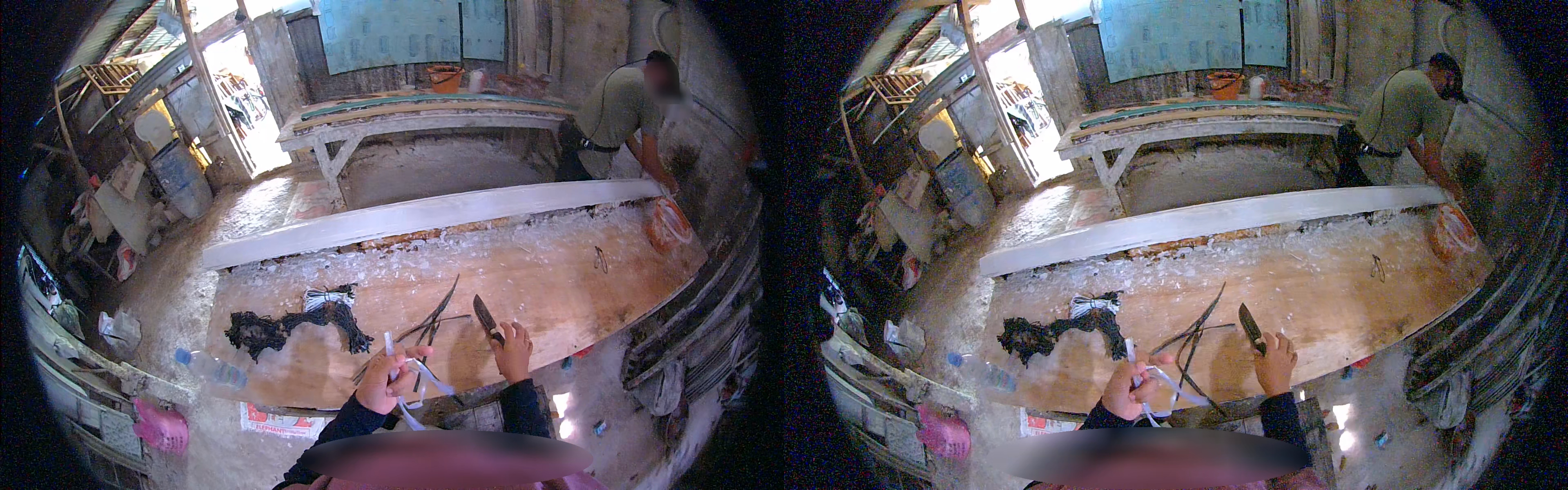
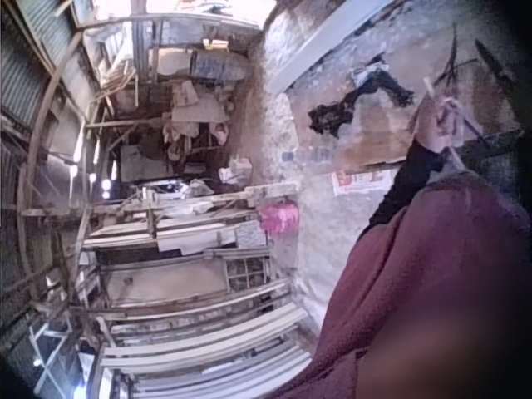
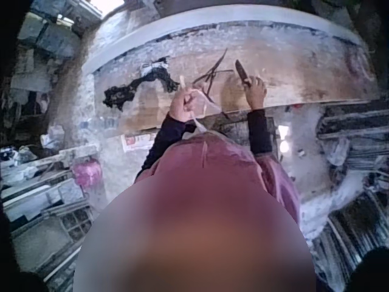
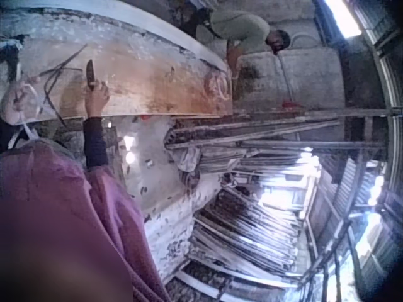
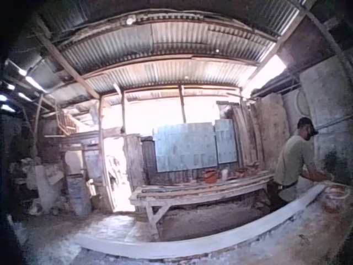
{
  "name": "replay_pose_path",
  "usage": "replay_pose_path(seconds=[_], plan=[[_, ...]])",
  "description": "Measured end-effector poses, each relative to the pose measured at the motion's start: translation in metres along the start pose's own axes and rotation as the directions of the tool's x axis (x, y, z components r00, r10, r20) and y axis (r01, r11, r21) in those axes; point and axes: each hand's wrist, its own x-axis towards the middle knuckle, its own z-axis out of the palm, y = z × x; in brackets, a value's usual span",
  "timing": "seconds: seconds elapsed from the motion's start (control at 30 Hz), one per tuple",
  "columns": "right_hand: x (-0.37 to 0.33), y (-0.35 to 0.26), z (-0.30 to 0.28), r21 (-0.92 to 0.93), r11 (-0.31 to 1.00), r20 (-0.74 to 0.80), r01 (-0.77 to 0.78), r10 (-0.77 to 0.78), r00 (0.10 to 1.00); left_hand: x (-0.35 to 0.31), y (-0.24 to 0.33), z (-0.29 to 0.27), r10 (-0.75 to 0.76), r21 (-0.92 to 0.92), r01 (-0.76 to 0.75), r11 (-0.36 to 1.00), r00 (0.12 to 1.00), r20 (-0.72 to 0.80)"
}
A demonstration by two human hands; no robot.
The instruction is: The person walks through a workshop area and retrieves a knife and a white cable. They stand at a workbench and repeatedly strip and cut sections of the cable while another person wipes a long white board in the background.
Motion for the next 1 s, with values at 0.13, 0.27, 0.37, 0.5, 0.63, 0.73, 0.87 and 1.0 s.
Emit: replay_pose_path(seconds=[0.13,0.27,0.37,0.5,0.63,0.73,0.87,1.0], plan=[[-0.009,0.038,0.033,-0.024,0.988,0.147,-0.154,0.156,0.977,-0.001,0.004,0.001,0.004,0.009,-0.004,1.000,1.000,-0.022],[-0.015,0.038,0.035,0.126,0.963,0.103,-0.236,0.224,0.969,-0.004,0.005,0.001,0.031,0.177,0.001,0.984,0.984,-0.177],[-0.011,0.017,0.003,0.163,0.921,0.472,-0.354,0.242,0.848,-0.003,0.010,-0.006,0.068,0.188,-0.041,0.981,0.988,-0.141],[-0.020,-0.029,-0.068,0.645,0.567,0.639,-0.513,-0.032,0.769,-0.001,0.021,-0.018,0.113,0.238,-0.061,0.969,0.971,-0.212],[-0.021,-0.065,-0.114,0.763,0.633,0.413,-0.131,-0.321,0.852,0.003,0.029,-0.024,0.180,0.319,-0.108,0.942,0.962,-0.204],[-0.013,-0.078,-0.128,0.606,0.787,0.359,0.111,-0.396,0.845,0.005,0.032,-0.022,0.217,0.314,-0.155,0.936,0.961,-0.173],[-0.011,-0.087,-0.135,0.562,0.815,0.381,0.142,-0.408,0.830,0.006,0.032,-0.020,0.218,0.346,-0.136,0.928,0.952,-0.213],[-0.012,-0.095,-0.135,0.526,0.831,0.344,0.179,-0.401,0.849,0.005,0.029,-0.016,0.262,0.482,-0.128,0.867,0.939,-0.221]])
